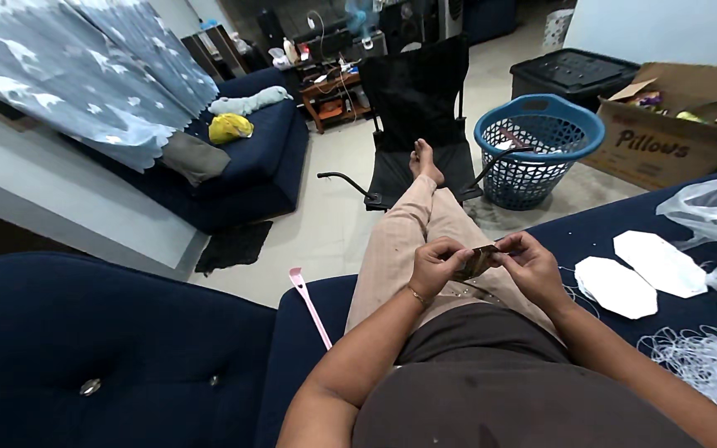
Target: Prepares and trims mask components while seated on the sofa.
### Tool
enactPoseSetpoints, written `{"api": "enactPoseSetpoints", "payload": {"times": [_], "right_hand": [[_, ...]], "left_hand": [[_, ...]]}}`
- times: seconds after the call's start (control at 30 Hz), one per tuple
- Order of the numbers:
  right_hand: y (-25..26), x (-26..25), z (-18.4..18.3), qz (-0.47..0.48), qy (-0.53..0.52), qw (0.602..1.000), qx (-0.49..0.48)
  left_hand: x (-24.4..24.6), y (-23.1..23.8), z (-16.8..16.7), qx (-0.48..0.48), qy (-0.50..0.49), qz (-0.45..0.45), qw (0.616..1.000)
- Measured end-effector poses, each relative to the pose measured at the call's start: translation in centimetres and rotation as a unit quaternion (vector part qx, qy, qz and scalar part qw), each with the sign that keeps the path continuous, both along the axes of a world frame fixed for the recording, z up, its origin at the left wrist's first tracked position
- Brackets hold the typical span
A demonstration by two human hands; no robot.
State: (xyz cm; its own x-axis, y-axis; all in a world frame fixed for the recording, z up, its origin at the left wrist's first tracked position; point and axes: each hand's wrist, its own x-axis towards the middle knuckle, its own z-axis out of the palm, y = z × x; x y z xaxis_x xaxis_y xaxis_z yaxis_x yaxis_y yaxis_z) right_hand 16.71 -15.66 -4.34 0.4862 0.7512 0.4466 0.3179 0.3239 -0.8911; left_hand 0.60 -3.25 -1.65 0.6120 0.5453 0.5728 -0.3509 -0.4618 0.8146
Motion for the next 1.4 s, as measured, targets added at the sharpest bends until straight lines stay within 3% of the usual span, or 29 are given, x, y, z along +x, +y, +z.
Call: {"api": "enactPoseSetpoints", "payload": {"times": [0.23,0.37,0.9,1.07,1.17,1.27,1.4], "right_hand": [[-0.2,1.2,0.2,0.010,-0.044,0.999,-0.004],[-0.6,1.6,1.1,0.030,-0.017,0.999,-0.009],[0.1,1.6,3.1,0.089,0.013,0.996,0.029],[0.0,2.6,3.2,0.112,0.019,0.992,0.053],[-0.3,3.6,2.8,0.130,-0.005,0.990,0.050],[-0.2,5.2,1.2,0.136,-0.118,0.983,0.026],[0.1,5.4,-0.8,0.093,-0.301,0.948,-0.048]], "left_hand": [[-0.3,0.3,0.4,-0.163,0.016,-0.030,0.986],[-0.3,0.2,0.6,-0.224,0.095,-0.017,0.970],[-0.3,0.2,1.5,-0.354,0.245,-0.127,0.894],[-0.2,0.8,0.3,-0.292,0.236,-0.166,0.912],[-0.3,1.5,-0.1,-0.219,0.219,-0.129,0.942],[-0.4,2.1,-0.3,-0.064,0.263,-0.041,0.962],[-0.4,1.9,0.1,0.103,0.381,0.008,0.919]]}}
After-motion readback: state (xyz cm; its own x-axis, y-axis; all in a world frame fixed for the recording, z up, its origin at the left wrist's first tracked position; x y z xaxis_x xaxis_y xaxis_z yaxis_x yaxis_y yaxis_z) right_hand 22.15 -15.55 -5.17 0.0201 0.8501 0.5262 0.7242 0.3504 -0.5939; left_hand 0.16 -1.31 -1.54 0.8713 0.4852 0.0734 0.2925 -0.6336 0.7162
